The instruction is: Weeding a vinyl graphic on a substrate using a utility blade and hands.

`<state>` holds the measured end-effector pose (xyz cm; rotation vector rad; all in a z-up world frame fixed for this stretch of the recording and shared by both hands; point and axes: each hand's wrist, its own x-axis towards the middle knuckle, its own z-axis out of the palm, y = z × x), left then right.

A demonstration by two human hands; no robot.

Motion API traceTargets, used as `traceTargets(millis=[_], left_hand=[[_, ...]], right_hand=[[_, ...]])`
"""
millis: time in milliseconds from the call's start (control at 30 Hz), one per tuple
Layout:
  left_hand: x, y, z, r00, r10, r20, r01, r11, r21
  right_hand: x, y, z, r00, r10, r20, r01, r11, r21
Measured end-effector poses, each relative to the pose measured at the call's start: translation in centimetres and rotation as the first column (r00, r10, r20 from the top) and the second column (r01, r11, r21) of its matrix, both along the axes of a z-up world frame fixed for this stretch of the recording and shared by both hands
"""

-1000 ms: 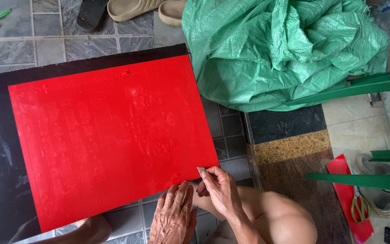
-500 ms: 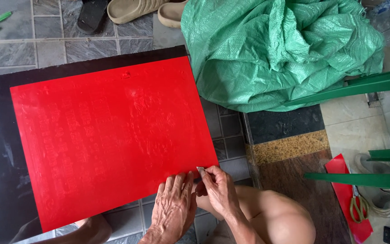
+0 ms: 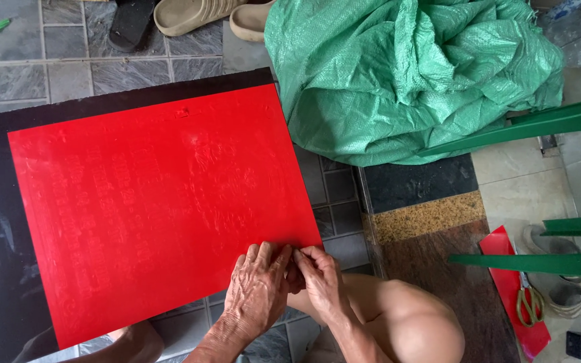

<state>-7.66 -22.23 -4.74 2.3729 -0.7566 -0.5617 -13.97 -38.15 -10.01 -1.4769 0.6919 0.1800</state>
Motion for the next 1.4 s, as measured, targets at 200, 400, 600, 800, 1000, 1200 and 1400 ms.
traceTargets(millis=[200, 400, 600, 800, 1000, 1200, 1400], left_hand=[[1.0, 0.4, 0.0, 0.995, 0.034, -0.098, -0.04, 0.997, -0.065], [0.6, 0.1, -0.5, 0.984, 0.16, -0.074, -0.168, 0.978, -0.126], [1.1, -1.7, -2.7, 0.979, 0.149, 0.139, -0.133, 0.984, -0.12], [2.3, -2.0, -4.3, 0.954, -0.056, 0.296, 0.063, 0.998, -0.015], [5.7, -0.1, -3.7, 0.897, 0.238, 0.373, -0.216, 0.971, -0.1], [2.3, 4.5, -0.6, 0.94, 0.318, -0.123, -0.325, 0.945, -0.044], [-5.7, 2.0, -3.0, 0.927, 0.267, -0.262, -0.323, 0.925, -0.201]], right_hand=[[0.4, -0.2, 0.3, 0.997, -0.076, -0.022, 0.078, 0.984, 0.158], [0.7, -0.2, 1.0, 0.996, -0.085, -0.021, 0.087, 0.987, 0.131], [0.7, -1.1, 1.2, 0.975, -0.2, 0.1, 0.202, 0.979, -0.009], [0.4, -0.9, 0.9, 0.988, -0.157, 0.004, 0.157, 0.984, -0.078], [0.8, 0.1, 1.7, 0.998, -0.013, -0.06, 0.004, 0.988, -0.151], [1.1, 0.0, 2.1, 0.992, 0.063, -0.113, -0.091, 0.961, -0.26], [1.5, 0.2, 3.0, 0.982, 0.077, -0.172, -0.137, 0.919, -0.369]])
